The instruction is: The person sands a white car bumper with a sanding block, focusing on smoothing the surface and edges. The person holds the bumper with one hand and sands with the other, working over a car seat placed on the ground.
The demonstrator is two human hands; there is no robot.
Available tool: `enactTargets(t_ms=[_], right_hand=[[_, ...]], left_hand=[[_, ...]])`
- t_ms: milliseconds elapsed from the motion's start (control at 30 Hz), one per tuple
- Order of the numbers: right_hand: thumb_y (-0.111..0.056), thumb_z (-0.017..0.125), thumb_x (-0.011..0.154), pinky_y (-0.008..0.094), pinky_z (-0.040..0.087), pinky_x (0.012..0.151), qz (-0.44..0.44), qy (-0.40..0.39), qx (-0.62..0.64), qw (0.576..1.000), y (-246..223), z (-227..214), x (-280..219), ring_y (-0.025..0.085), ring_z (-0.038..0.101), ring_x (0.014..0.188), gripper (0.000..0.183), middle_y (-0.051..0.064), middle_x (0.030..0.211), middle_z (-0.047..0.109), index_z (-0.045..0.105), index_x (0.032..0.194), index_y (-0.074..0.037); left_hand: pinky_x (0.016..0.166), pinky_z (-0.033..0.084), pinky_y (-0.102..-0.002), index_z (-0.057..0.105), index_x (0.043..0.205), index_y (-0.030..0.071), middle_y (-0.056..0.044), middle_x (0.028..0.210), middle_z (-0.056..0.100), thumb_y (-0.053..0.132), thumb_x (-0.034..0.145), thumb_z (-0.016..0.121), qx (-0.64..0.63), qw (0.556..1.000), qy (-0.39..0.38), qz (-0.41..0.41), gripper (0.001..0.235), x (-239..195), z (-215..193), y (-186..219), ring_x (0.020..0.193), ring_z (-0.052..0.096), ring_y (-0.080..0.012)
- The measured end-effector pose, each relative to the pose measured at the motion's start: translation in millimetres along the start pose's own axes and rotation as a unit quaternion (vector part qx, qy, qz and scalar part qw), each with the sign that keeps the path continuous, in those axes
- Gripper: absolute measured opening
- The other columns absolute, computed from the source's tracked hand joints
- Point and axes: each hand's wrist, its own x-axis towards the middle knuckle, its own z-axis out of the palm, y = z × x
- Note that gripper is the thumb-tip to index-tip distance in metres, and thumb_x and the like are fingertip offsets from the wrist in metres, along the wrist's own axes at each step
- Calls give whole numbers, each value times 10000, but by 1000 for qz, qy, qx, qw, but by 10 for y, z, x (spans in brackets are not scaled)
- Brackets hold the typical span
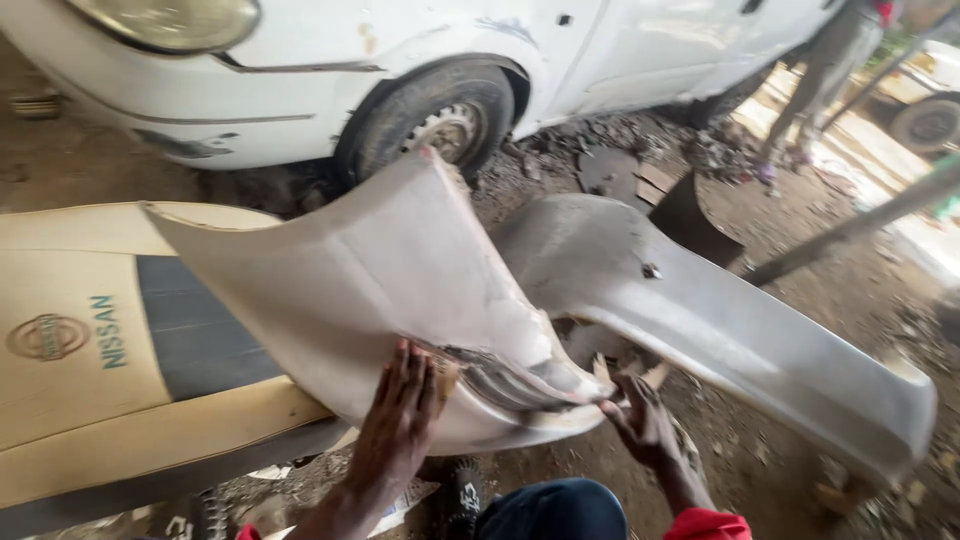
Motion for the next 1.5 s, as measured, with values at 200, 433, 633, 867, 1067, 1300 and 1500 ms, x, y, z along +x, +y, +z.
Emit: enactTargets(t_ms=[200,433,633,867,1067,1300,1500], right_hand=[[-671,566,955,464,520,691,7,-57,-52,997,268,326,367,280,702,673,690,92,805,750,544,1524,-281],[-753,527,935,453,435,576,-94,52,-103,989,27,728,370,264,619,542,519,71,667,668,634,1118,-279],[-823,493,917,444,362,477,-118,133,-141,974,-816,597,729,251,548,429,607,54,548,598,712,770,-277],[-701,752,896,378,456,628,1,175,-85,981,-1390,531,1012,150,586,615,476,78,629,584,706,723,-260],[-859,591,895,402,345,592,18,189,-92,977,-1543,699,1150,203,351,579,767,-3,560,328,367,629,-175],[-832,592,940,441,313,635,85,199,20,976,-1858,775,1211,234,312,711,773,51,706,278,312,742,-140],[-957,524,870,388,285,600,89,230,-14,969,-1777,892,1338,156,348,618,818,-13,647,259,336,677,-185]], left_hand=[[1352,364,-570,300,1711,-110,-361,1753,370,-32,931,773,2,1000,-22,21,916,-3,-55,-32,1631,372,-520],[1330,393,-576,418,1642,-117,-366,1695,471,8,1057,664,-27,999,37,-5,647,100,-140,-307,1617,418,-515],[1426,286,-552,440,1713,27,-280,1748,456,-168,728,500,-41,988,120,-82,1006,387,-685,-1023,1650,417,-471],[1390,299,-483,376,1722,-47,-299,1768,420,-205,726,575,-82,983,45,-156,1027,418,-1052,-1390,1650,393,-464],[1325,406,-477,455,1648,-78,-343,1676,508,-219,695,582,-64,978,25,-198,972,216,-1076,-1349,1583,480,-480],[1339,391,-464,623,1517,23,-198,1492,691,-235,768,515,-99,963,87,-234,799,149,-1500,-1195,1411,635,-385],[597,813,-310,567,1581,-3,-323,1486,681,-212,1004,564,-112,919,55,-374,614,-72,-1092,-1019,842,907,-329]])
